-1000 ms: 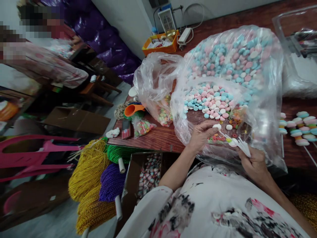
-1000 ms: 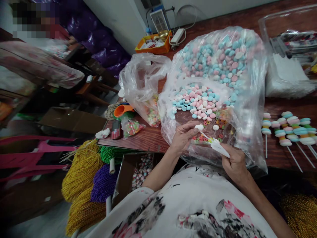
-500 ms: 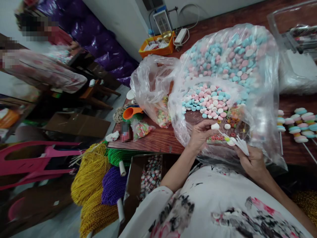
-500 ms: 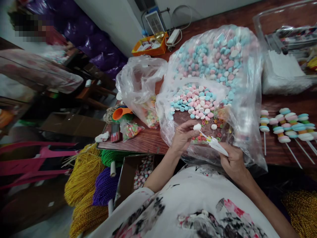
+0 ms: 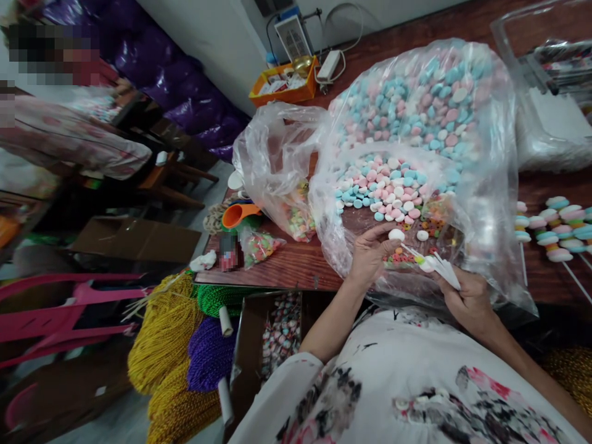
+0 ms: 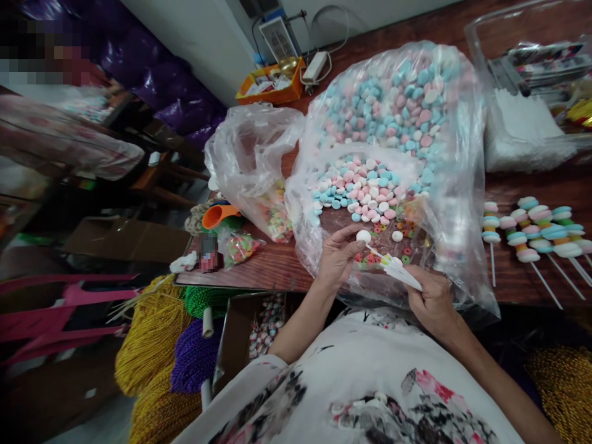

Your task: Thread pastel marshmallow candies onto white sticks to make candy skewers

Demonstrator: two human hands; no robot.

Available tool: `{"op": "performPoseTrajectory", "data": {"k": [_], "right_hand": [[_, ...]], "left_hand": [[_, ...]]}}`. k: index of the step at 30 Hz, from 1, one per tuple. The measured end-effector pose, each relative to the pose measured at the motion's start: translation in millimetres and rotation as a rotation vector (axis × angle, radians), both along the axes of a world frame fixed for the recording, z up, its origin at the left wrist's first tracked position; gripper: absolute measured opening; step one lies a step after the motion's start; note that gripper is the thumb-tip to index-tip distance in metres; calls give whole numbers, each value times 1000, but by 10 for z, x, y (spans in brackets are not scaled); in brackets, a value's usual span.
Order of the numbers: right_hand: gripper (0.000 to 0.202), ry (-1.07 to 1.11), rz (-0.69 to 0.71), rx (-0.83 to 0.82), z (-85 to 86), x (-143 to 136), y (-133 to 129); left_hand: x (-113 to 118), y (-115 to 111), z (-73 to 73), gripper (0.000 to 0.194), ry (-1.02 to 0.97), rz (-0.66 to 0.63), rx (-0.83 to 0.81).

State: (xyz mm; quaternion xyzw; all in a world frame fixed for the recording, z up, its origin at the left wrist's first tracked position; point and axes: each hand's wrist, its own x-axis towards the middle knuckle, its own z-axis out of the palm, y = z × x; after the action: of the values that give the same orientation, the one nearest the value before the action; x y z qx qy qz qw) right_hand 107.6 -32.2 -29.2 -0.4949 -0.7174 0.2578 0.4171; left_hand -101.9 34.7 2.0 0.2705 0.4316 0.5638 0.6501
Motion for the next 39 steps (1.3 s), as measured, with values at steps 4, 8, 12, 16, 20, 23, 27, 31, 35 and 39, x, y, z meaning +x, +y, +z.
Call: {"op": "performPoseTrajectory", "data": {"k": [4,8,12,16,20,23,27,31,35,39], "right_hand": [[21,14,-7,10,3,-17,14],[25,1,-6,-20,-21,-19,3],[22,-10,-11,-70,-1,-35,-11],[17,29,11,-83,68,-92,-7],[18,138,4,-109,84,-158,-25],[20,185,5,-130,78,-202,-48],[19,239,10,-129,152,-281,-66],[21,253,24,-125,218,-351,-78],[21,260,20,-164,114,-315,-48],[20,272,-19,-211,35,-210,26]], "left_hand": [[12,-12,-32,45,15,10,38],[25,-27,-94,39,52,28,116],[7,-26,-162,32,230,118,316],[-30,-39,-188,25,510,146,518],[-51,-85,-153,17,653,121,595],[-66,-121,-131,17,720,85,652],[-92,-141,-175,20,812,49,679],[-80,-130,-223,19,797,17,662],[-32,-106,-196,21,656,70,580],[-13,-65,-175,39,501,60,518]]}}
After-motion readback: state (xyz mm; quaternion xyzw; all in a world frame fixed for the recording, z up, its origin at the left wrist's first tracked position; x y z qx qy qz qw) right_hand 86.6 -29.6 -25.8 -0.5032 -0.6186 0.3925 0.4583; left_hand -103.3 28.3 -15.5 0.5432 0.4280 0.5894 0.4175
